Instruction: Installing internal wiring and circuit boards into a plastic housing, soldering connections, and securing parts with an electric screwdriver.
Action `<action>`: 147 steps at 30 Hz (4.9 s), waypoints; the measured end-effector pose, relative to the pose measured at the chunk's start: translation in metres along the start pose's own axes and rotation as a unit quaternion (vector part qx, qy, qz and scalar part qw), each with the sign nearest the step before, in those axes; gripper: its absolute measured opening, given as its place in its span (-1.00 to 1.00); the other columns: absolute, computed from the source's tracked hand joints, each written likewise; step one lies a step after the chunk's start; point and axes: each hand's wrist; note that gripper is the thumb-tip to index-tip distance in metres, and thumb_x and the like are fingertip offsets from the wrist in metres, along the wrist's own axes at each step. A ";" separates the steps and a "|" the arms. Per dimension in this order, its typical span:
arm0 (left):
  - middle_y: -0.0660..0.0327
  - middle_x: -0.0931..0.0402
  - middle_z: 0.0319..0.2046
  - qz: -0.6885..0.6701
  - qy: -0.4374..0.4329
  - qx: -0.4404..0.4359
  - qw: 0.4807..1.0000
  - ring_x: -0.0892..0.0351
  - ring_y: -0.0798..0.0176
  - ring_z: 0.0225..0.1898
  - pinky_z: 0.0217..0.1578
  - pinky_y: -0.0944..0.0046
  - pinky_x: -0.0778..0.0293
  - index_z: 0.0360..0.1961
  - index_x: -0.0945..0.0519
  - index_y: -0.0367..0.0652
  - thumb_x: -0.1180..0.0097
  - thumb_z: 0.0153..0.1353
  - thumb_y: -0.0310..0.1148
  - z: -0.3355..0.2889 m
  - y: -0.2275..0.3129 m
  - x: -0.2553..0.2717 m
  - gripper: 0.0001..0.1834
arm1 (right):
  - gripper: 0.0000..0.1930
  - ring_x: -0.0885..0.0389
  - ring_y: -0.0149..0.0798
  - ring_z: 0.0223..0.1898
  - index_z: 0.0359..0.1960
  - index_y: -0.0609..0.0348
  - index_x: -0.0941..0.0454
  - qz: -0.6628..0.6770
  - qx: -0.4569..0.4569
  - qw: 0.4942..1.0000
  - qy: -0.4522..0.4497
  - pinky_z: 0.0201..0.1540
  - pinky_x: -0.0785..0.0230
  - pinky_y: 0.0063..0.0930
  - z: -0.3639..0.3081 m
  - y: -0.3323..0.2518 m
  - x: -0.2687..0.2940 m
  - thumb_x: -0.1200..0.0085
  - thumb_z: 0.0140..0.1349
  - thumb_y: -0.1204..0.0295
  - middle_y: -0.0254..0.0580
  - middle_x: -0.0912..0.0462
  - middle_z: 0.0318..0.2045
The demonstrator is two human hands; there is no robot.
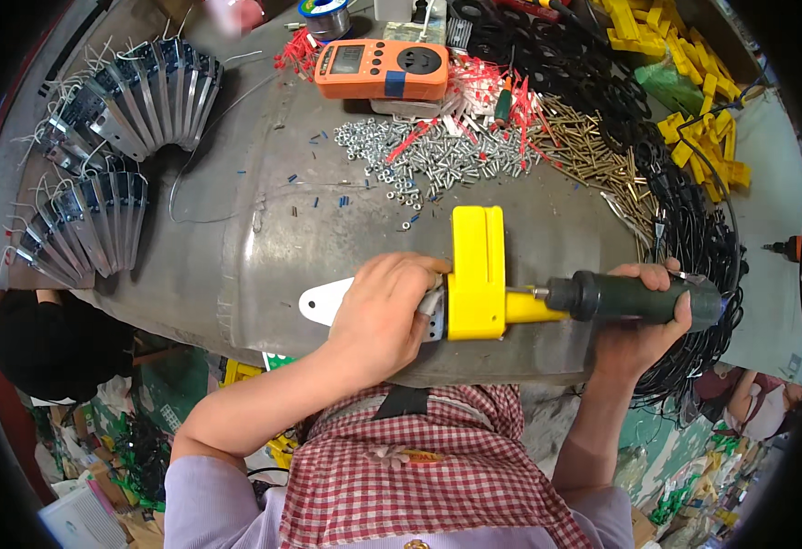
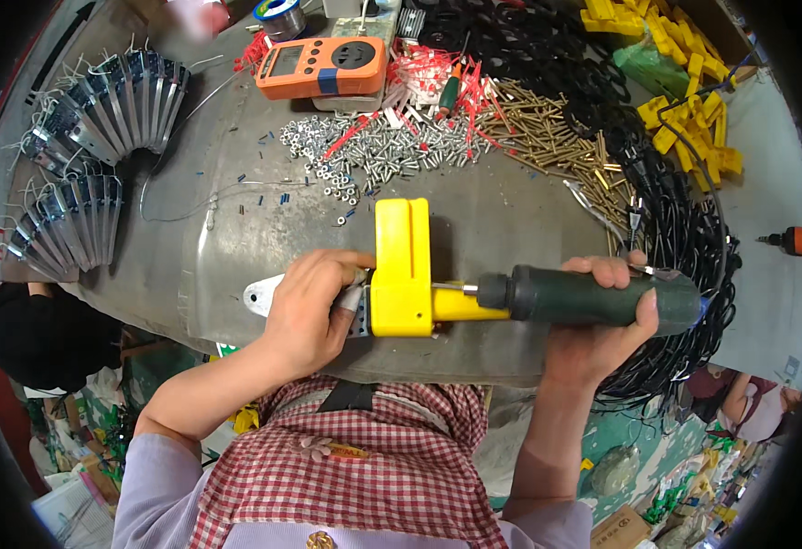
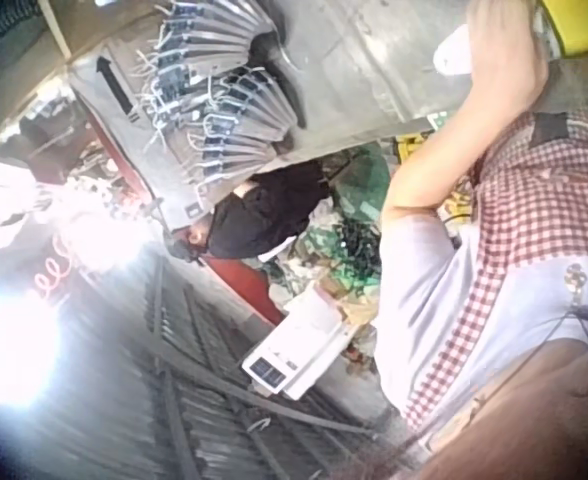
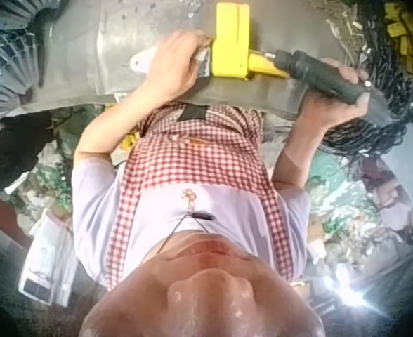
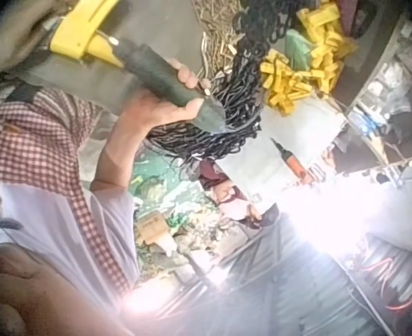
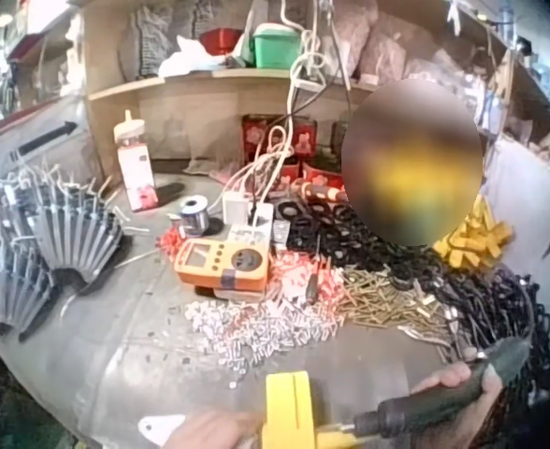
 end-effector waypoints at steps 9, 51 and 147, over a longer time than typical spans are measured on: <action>-0.13 -0.38 -0.07 -0.011 -0.089 0.072 0.993 -0.37 -0.19 -0.03 0.04 -0.01 -0.25 0.14 -0.21 -0.35 -0.26 0.00 -0.23 0.005 0.000 0.011 -0.26 | -0.60 -0.35 -0.37 -0.24 0.04 0.09 -0.28 -0.009 -0.021 1.000 0.003 0.06 -0.24 -0.28 -0.008 -0.032 0.010 0.05 0.21 0.22 -0.35 -0.33 -0.36; 0.31 -0.62 -0.34 -0.074 0.019 0.073 0.994 -0.55 0.21 -0.27 -0.18 0.20 -0.37 -0.43 -0.51 -0.09 -0.24 -0.11 -0.55 -0.020 -0.004 0.024 -0.80 | -0.57 -0.35 -0.34 -0.21 0.09 0.14 -0.26 0.004 -0.036 0.999 0.029 0.10 -0.18 -0.27 -0.022 -0.011 0.013 0.04 0.24 0.24 -0.31 -0.34 -0.33; 0.14 -0.55 -0.30 0.184 -0.027 -0.158 0.970 -0.50 0.07 -0.17 -0.11 0.14 -0.40 -0.24 -0.57 -0.15 -0.09 -0.12 -0.60 0.139 -0.025 -0.008 -0.67 | -0.81 -0.48 -0.33 -0.59 -0.12 0.22 -0.43 -0.666 -0.117 0.714 -0.182 -0.44 -0.32 -0.46 0.027 0.026 -0.021 0.02 0.26 0.47 -0.16 -0.50 -0.62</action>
Point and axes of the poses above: each hand's wrist, its own z-axis towards the middle knuckle, its own x-axis out of the back of the hand, y = z × x
